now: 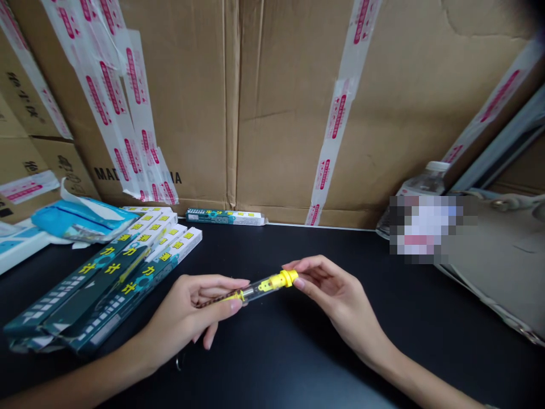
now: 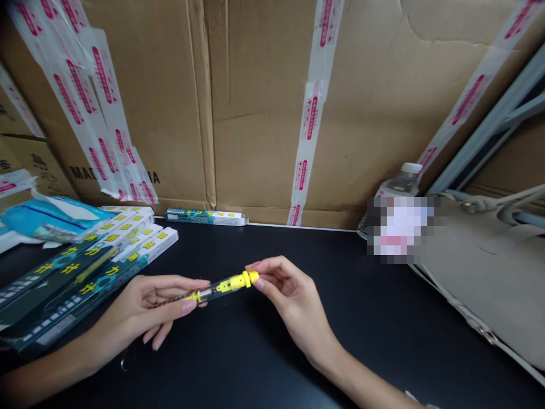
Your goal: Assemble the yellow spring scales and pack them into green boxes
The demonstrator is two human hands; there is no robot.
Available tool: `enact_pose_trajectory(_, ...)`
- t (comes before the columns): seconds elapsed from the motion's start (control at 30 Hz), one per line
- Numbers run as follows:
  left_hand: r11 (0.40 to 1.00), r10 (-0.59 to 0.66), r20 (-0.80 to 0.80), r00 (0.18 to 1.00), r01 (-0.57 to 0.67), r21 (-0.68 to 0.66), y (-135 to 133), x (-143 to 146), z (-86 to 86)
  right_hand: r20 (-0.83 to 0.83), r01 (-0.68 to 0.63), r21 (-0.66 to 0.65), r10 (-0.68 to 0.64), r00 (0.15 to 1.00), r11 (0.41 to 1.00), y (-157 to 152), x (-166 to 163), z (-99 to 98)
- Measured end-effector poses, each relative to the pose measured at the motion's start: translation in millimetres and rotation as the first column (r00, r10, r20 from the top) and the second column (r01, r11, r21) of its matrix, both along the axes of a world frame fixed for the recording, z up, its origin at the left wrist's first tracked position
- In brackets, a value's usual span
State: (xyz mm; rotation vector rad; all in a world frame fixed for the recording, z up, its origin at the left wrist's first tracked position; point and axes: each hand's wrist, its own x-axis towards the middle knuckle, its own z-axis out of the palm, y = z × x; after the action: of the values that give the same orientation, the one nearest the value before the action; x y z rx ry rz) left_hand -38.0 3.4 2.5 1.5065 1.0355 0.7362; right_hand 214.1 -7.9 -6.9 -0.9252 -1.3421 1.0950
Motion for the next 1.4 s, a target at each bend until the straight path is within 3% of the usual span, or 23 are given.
enact_pose_trajectory(0.47, 1.000, -0.019, -0.003, 1.000, 0.019, 0.001, 0.0, 1.2, -1.3, 0.262, 0.080, -0.068, -0.060, 0.963, 0.994, -0.5, -0.2, -2.8)
enact_pose_trajectory(0.7, 0.999, 0.008, 0.000, 1.000, -0.008, -0.048, 3.6, 1.0, 1.8, 0.159, -0.012, -0.145, 0.035, 0.987, 0.989, -0.1, -0.2, 0.0)
enact_pose_trajectory(0.8, 0.999, -0.008, -0.018, 1.000, 0.008, -0.051, 2.4, 1.0, 2.5, 0.208, -0.025, -0.143, 0.055, 0.977, 0.989, 0.5, 1.2, -0.5)
enact_pose_trajectory(1.1, 0.995, -0.077, -0.039, 0.996, 0.074, -0.068, 0.2, 2.4, -0.4, 0.609, -0.037, 0.014, 0.021, 0.793, 0.999, -3.7, 5.4, 1.6)
enact_pose_trajectory(1.4, 0.995, -0.079, 0.001, 0.997, 0.079, -0.068, -3.3, 2.8, -2.2, 0.659, -0.163, 0.050, 0.090, 0.747, 0.985, -7.7, 9.3, 1.2)
